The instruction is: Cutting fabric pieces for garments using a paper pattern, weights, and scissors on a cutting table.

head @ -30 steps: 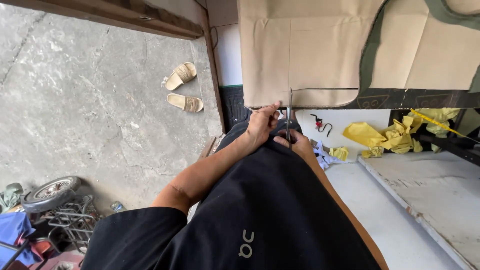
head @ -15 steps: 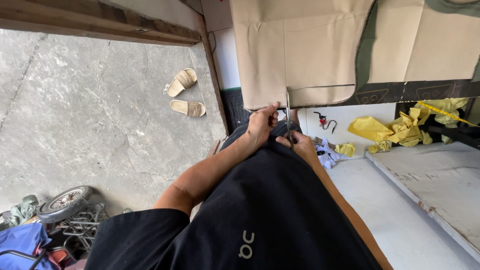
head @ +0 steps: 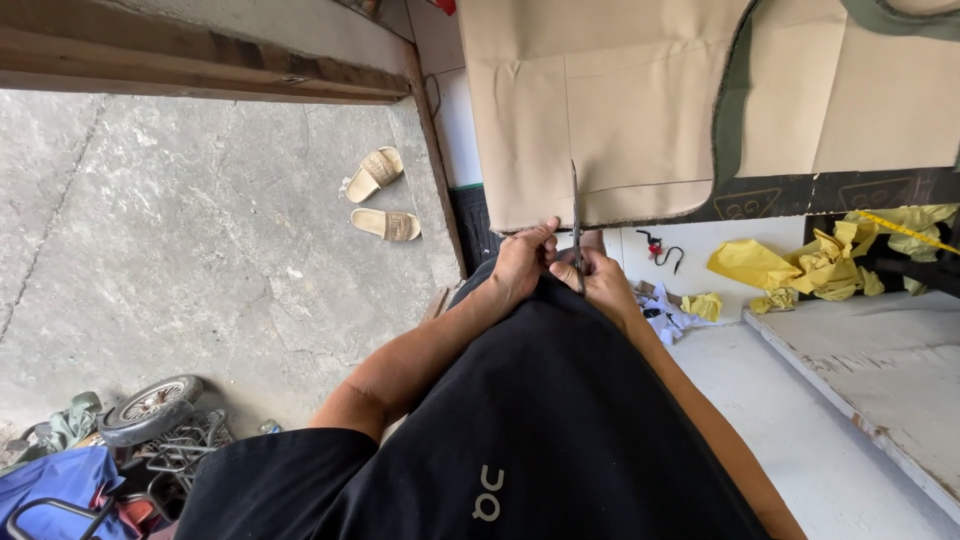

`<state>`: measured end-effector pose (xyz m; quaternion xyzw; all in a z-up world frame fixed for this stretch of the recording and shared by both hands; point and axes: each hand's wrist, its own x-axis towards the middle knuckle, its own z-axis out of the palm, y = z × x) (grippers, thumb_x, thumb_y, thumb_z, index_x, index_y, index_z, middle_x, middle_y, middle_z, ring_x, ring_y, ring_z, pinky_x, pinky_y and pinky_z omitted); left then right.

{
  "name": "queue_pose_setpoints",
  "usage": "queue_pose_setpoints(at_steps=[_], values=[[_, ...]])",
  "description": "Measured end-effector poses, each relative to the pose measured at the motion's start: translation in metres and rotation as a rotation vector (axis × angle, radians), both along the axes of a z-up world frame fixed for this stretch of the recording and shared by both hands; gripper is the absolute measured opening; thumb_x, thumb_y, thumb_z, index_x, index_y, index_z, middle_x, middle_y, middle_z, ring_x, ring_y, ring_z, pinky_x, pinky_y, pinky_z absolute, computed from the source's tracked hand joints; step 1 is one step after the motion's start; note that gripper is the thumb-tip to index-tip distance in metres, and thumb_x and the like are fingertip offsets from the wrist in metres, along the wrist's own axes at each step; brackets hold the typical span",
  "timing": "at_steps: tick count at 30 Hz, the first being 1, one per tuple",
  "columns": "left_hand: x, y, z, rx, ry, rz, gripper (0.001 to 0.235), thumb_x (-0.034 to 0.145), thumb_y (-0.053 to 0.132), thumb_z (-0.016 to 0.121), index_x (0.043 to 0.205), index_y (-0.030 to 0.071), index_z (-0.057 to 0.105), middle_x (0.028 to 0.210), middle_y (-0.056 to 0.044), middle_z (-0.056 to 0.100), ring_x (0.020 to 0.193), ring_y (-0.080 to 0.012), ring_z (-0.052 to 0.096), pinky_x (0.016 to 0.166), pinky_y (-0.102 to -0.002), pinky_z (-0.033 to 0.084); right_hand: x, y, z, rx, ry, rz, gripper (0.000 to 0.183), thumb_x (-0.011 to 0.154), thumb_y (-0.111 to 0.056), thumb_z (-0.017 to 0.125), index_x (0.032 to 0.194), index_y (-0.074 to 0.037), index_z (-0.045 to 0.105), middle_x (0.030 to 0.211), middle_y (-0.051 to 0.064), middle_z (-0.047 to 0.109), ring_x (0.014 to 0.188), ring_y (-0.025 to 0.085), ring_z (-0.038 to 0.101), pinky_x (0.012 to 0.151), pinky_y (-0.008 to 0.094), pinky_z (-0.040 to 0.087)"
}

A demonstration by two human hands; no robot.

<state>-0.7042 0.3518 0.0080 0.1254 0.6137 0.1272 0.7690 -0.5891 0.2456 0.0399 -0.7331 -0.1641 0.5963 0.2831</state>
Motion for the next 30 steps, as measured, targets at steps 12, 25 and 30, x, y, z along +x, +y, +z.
queue_pose_setpoints(at_steps=[12,25,30], values=[[0.002,0.000,-0.016,0.044,0.006,0.055,0.039,0.085,0.021,0.084,0.059,0.001,0.063,0.051,-0.011,0.053,0.047,-0.0211,0.056,0.047,-0.027,0.044,0.008,0.029,0.004,0.045,0.002,0.001,0.057,0.086,-0.059,0.084,0.105,-0.006,0.074,0.067,0.009,0.068,0.067,0.018,0.069,0.068,0.029,0.052],[-0.002,-0.011,-0.051,0.021,-0.021,0.135,0.033,0.086,0.013,0.084,0.066,-0.005,0.066,0.055,-0.015,0.055,0.048,-0.0258,0.058,0.049,-0.032,0.049,0.012,0.050,0.019,0.101,-0.005,-0.016,0.045,0.086,-0.052,0.086,0.086,-0.009,0.071,0.059,0.009,0.067,0.057,0.017,0.069,0.062,0.027,0.050],[-0.011,-0.022,-0.068,0.000,-0.035,0.132,0.029,0.089,0.011,0.079,0.067,-0.003,0.066,0.056,-0.012,0.053,0.050,-0.0213,0.057,0.050,-0.030,0.050,0.017,0.075,0.043,0.122,0.012,-0.077,0.057,0.086,-0.057,0.084,0.079,-0.005,0.062,0.058,0.007,0.060,0.052,0.013,0.062,0.056,0.022,0.039]])
